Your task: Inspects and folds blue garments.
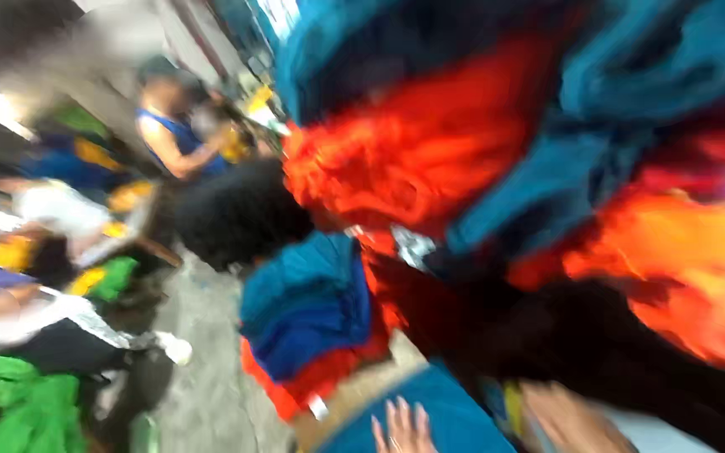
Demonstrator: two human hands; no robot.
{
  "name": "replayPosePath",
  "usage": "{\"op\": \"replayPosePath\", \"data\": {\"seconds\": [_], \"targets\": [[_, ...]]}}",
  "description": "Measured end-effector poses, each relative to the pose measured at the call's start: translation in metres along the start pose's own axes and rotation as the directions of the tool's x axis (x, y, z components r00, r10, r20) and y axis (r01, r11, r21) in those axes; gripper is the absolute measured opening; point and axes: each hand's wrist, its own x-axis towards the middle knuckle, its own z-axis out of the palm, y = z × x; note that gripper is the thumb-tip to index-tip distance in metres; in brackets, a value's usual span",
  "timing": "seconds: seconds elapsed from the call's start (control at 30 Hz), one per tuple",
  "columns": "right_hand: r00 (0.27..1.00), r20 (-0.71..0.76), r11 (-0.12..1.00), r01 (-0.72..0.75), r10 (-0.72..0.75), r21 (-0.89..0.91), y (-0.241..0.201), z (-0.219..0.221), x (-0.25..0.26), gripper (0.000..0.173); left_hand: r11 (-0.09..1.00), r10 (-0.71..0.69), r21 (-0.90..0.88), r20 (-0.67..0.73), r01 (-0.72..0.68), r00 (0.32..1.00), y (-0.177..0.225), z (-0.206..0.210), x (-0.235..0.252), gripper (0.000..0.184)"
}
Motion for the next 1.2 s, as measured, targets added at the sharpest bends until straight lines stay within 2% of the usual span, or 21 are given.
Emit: {"op": "replayPosePath", "data": {"seconds": [0.07,0.13,0.17,0.23,0.3,0.37,0.47,0.53,0.6,0.63,0.7,0.73,0.83,0.9,0.97,1.03,1.07,1.13,1.2], "targets": [[0.987,-0.156,1.000,-0.020,0.022,0.016,0.019,-0.007,-0.009,0.026,0.999,0.043,0.001,-0.013,-0.043,0.999,-0.003,0.006,-0.003,0.050],[0.994,-0.109,0.985,0.033,-0.014,0.170,-0.003,-0.011,-0.012,0.025,0.996,0.078,-0.045,-0.013,-0.079,0.997,-0.005,0.021,-0.010,0.050],[0.992,-0.091,0.971,0.111,-0.093,0.211,-0.017,-0.003,-0.013,0.028,0.994,0.084,-0.069,-0.005,-0.084,0.996,-0.007,0.025,-0.013,0.052],[0.970,-0.033,0.948,0.244,-0.242,0.207,-0.038,0.022,-0.015,0.034,0.992,0.082,-0.091,0.000,-0.082,0.997,-0.008,0.025,-0.016,0.054],[0.956,0.063,0.949,0.273,-0.286,0.160,-0.040,0.038,-0.016,0.022,0.994,0.084,-0.068,-0.021,-0.085,0.996,-0.007,0.025,-0.017,0.053],[0.977,0.099,0.975,0.174,-0.188,0.136,-0.029,0.031,-0.012,0.014,0.995,0.086,-0.047,-0.014,-0.086,0.996,-0.006,0.025,-0.017,0.054],[0.992,0.030,0.975,-0.125,0.122,0.186,0.003,0.003,-0.011,0.020,0.995,0.082,-0.060,0.005,-0.082,0.997,-0.005,0.024,-0.018,0.054],[0.975,-0.035,0.950,-0.206,0.220,0.233,0.006,-0.002,-0.017,0.027,0.995,0.086,-0.055,0.010,-0.085,0.996,-0.006,0.023,-0.018,0.056],[0.969,0.105,0.931,-0.244,0.223,0.272,-0.016,0.002,-0.023,0.043,0.995,0.089,-0.051,0.018,-0.088,0.996,-0.007,0.024,-0.018,0.056],[0.967,0.175,0.940,-0.225,0.184,0.257,-0.027,0.010,-0.026,0.043,0.995,0.088,-0.050,0.022,-0.087,0.996,-0.007,0.024,-0.018,0.056],[0.968,0.229,0.955,-0.162,0.105,0.249,-0.033,0.022,-0.032,0.024,0.995,0.085,-0.053,0.022,-0.083,0.996,-0.009,0.024,-0.018,0.056],[0.965,0.239,0.951,-0.172,0.110,0.258,-0.029,0.019,-0.034,0.018,0.995,0.085,-0.051,0.017,-0.084,0.996,-0.009,0.025,-0.017,0.056],[0.974,0.158,0.946,-0.198,0.161,0.257,-0.012,0.008,-0.045,0.008,0.996,0.082,-0.043,-0.013,-0.082,0.997,-0.008,0.026,-0.018,0.056],[0.977,0.095,0.944,-0.211,0.193,0.253,-0.008,0.007,-0.049,0.020,0.996,0.084,-0.034,-0.058,-0.086,0.995,-0.009,0.027,-0.017,0.055],[0.953,0.190,0.926,-0.281,0.238,0.252,-0.011,0.010,-0.049,0.035,0.996,0.079,-0.037,-0.079,-0.082,0.994,-0.009,0.027,-0.016,0.053],[0.888,0.386,0.904,-0.358,0.251,0.234,-0.015,0.012,-0.049,0.036,0.994,0.077,-0.075,-0.057,-0.081,0.995,-0.007,0.018,-0.011,0.050],[0.865,0.439,0.900,-0.369,0.242,0.231,-0.016,0.014,-0.050,0.036,0.990,0.072,-0.117,-0.056,-0.078,0.996,-0.004,0.008,-0.007,0.048],[0.869,0.449,0.902,-0.349,0.209,0.255,-0.015,0.016,-0.055,0.036,0.982,0.043,-0.178,-0.099,-0.060,0.994,0.004,-0.012,0.010,0.039],[0.904,0.392,0.903,-0.301,0.169,0.305,-0.016,0.011,-0.060,0.034,0.981,0.017,-0.191,-0.127,-0.041,0.992,0.018,-0.028,0.037,0.032]]}}
